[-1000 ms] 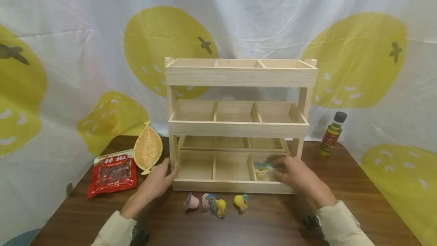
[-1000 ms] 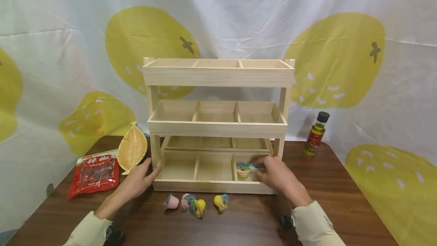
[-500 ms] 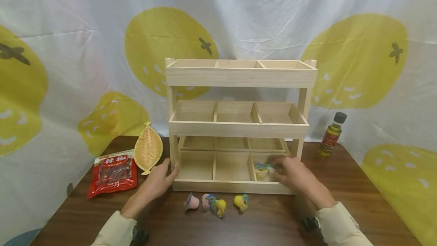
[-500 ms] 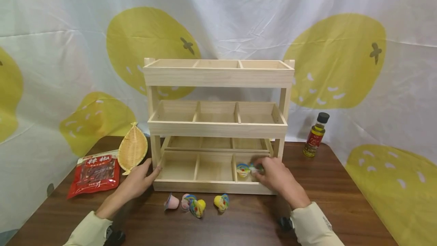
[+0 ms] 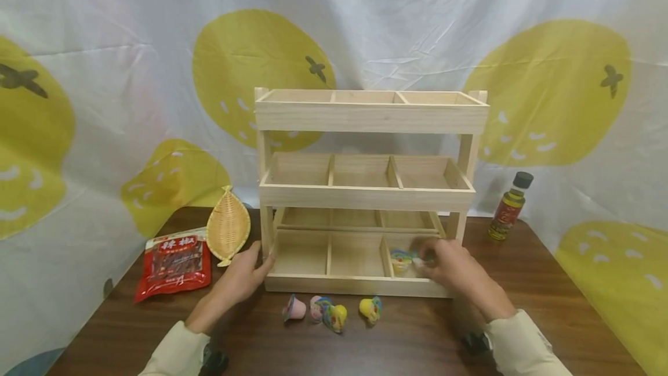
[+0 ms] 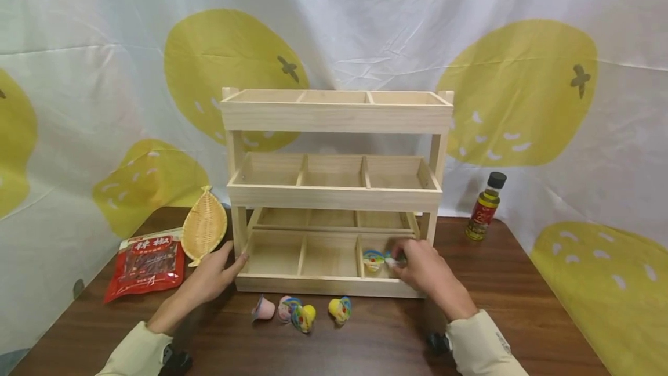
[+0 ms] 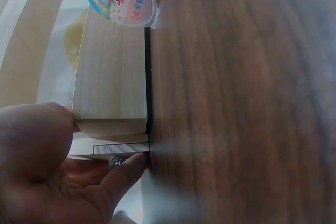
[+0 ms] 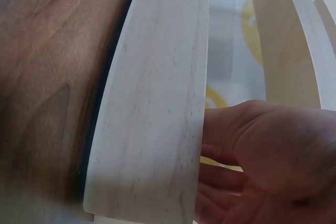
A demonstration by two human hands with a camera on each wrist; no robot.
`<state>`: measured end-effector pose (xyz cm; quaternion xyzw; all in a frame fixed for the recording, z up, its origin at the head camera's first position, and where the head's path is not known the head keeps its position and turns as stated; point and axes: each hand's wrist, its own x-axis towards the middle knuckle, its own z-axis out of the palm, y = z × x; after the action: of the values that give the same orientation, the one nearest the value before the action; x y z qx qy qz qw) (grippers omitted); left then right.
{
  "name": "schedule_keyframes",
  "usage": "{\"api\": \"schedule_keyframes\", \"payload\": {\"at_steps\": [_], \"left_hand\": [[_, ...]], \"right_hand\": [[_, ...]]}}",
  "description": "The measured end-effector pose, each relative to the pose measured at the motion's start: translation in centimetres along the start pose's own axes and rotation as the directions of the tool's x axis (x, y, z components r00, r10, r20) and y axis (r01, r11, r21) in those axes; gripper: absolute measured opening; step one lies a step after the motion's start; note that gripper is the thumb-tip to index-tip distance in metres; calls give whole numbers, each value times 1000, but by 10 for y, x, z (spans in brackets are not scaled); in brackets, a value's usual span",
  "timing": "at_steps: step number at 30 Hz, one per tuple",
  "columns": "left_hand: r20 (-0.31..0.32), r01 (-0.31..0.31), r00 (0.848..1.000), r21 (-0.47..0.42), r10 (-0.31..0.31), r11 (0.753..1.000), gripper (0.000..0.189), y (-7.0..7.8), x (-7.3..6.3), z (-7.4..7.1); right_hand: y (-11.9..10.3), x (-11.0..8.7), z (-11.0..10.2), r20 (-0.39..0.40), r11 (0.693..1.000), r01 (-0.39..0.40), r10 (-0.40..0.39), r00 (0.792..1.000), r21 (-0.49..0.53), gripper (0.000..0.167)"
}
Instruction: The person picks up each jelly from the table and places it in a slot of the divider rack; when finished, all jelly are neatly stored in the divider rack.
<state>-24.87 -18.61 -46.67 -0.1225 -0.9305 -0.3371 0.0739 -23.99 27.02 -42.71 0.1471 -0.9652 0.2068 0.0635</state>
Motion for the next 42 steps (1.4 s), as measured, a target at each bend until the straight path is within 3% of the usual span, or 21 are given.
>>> {"api": "schedule_keyframes", "payload": {"at_steps": [14,19,21,24,28,30,32,35,42], "left_hand": [[-4,-8,1000,-4,8,1000,36,-1,1,0],[-5,-11,1000,-9,11,1000,35,-2,1,0],[-6,-16,1000,-9,16,1000,35,-2,1,-1],[-10,-20,1000,-6,20,1000,35,-2,1,-1],[-23,-31,999,-2,31,1000,34,-2,2,1],[-27,-37,999,4,37,999,34,-2,2,3],[-26,-43,999,5,43,999,35,-2,3,4],[-25,-40,999,3,40,999,37,-1,4,5],[-24,-18,1000,-6,17,1000,39,-3,2,2]], "right_hand": [[3,0,-6,14,996,88,-88,996,23,16],[-11,-2,-12,-71,991,132,-133,989,-23,26],[-21,-3,-12,-118,986,164,-166,979,-29,23],[-34,-4,-4,-147,955,296,-289,946,23,18],[-50,-9,12,-85,854,504,-497,864,126,14],[-56,-14,18,-35,820,557,-557,829,136,15],[-62,-19,24,6,803,584,-589,808,120,19],[-68,-25,30,61,807,584,-590,805,88,27],[-76,-29,46,101,835,546,-551,828,72,33]]}}
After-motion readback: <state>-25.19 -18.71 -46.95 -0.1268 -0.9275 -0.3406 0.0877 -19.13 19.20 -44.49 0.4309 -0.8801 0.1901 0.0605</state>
